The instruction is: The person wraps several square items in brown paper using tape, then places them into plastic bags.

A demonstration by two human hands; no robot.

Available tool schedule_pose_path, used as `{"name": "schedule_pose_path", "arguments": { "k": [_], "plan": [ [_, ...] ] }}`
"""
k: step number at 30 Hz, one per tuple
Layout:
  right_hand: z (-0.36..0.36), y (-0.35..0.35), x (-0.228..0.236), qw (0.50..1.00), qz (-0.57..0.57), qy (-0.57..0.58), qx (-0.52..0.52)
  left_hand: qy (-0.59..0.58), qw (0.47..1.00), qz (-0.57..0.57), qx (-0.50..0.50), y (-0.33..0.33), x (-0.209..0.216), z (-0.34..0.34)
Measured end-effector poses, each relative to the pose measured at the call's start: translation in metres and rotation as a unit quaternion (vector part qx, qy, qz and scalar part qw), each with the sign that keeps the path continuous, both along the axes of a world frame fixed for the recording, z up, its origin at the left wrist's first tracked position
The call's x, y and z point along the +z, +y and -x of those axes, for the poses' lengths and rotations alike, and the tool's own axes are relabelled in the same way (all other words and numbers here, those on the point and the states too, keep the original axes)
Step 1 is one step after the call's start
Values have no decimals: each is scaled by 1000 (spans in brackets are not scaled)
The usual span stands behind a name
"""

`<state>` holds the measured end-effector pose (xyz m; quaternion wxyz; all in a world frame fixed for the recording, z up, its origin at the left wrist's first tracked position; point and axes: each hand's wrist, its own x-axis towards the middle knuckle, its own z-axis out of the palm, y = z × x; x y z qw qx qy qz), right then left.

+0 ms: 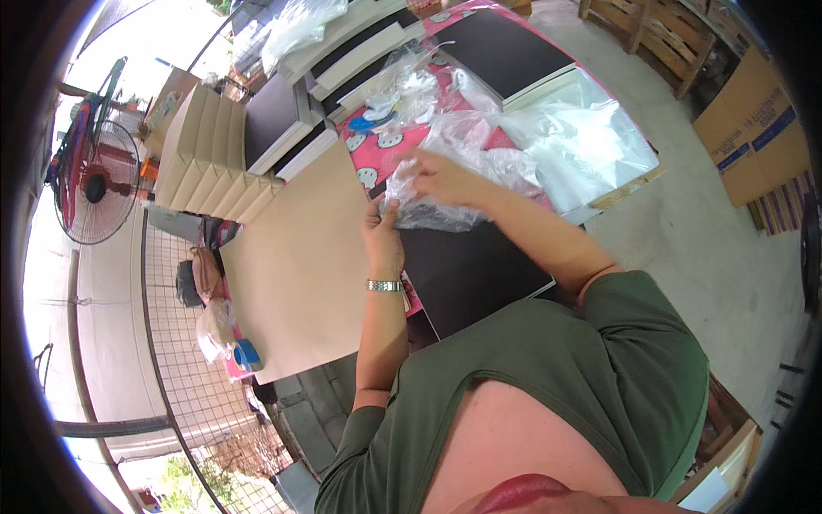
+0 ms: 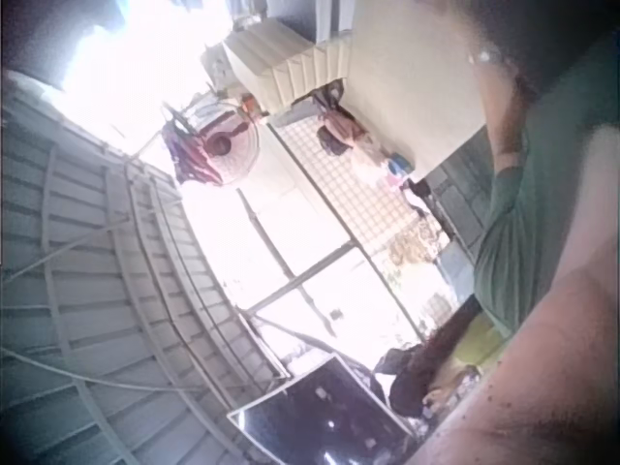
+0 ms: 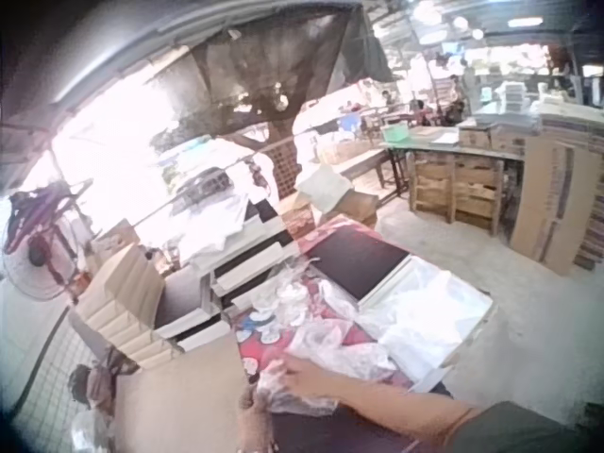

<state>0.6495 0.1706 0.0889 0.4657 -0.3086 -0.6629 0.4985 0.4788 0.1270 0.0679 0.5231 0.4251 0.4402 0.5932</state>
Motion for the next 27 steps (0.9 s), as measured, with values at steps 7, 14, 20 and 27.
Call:
{"name": "schedule_pose_path", "arguments": {
  "k": [7, 14, 20, 27],
  "plan": [
    [-29, 29, 25, 963, -213, -167, 4, -90, 985, 116, -89, 10, 17, 20],
    [-7, 31, 16, 997, 20, -33, 59, -181, 960, 183, -108, 1, 47, 7],
    [13, 40, 22, 986, 22, -163, 40, -73, 973, 183, -121, -7, 52, 7],
    [-24, 59, 8, 961, -89, -205, -165, 251, 904, 185, -292, -33, 11, 68]
  ]
}}
